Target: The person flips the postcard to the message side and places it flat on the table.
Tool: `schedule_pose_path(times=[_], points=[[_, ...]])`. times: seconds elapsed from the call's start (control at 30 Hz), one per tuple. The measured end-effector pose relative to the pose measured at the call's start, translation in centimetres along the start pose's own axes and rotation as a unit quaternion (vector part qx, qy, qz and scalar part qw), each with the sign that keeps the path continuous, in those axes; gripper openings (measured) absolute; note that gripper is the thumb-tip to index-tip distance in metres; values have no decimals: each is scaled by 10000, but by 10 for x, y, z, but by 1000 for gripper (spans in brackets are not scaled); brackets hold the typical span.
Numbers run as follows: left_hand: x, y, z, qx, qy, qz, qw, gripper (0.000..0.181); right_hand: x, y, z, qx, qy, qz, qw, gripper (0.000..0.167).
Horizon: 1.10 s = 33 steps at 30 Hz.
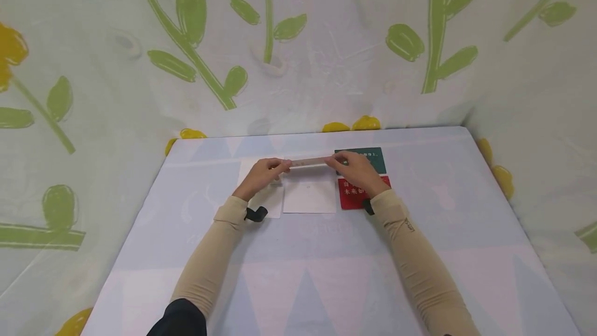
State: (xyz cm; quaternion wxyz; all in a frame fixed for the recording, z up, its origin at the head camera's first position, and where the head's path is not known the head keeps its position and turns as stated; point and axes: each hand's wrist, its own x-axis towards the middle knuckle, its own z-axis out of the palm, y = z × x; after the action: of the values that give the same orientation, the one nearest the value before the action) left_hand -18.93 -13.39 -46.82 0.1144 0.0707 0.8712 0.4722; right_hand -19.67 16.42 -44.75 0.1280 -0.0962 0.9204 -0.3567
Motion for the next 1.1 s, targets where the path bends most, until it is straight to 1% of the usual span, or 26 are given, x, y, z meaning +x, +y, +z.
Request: schedule_pose_path(times=[0.1,0.3,0.4,0.53,0.73,0.9,0.93,1.0,1.07,1.1], points=[[1,-2,2,-178,-17,144,9997,59,-1,3,0,155,69,-3,9999,65],[0,-2,3,-315,123,228,9992,58,-1,6,1,363,82,-38,9993,62],[-1,-2,3,-266,206,256,9991,64,-1,7,1,439,84,-129,9989,60],[-1,-3,3,-91,236,351,9991,70,0,10,3,532,78,-283,9982,58],[-1,-4,4,34,250,487,9985,67,-1,12,3,627,56,-405,9972,53],[-1,-4,6,103,324,455,9984,62,-1,12,5,562,140,-418,9974,48],[0,-4,6,180,341,459,9982,61,-1,12,5,548,163,-433,9974,47],[1,-4,8,471,380,514,9968,61,0,14,8,498,199,-469,9975,46],[2,-3,9,901,420,615,9931,61,1,15,10,425,241,-521,9974,46],[3,-2,10,1166,435,677,9899,61,1,15,11,396,269,-545,9974,46]])
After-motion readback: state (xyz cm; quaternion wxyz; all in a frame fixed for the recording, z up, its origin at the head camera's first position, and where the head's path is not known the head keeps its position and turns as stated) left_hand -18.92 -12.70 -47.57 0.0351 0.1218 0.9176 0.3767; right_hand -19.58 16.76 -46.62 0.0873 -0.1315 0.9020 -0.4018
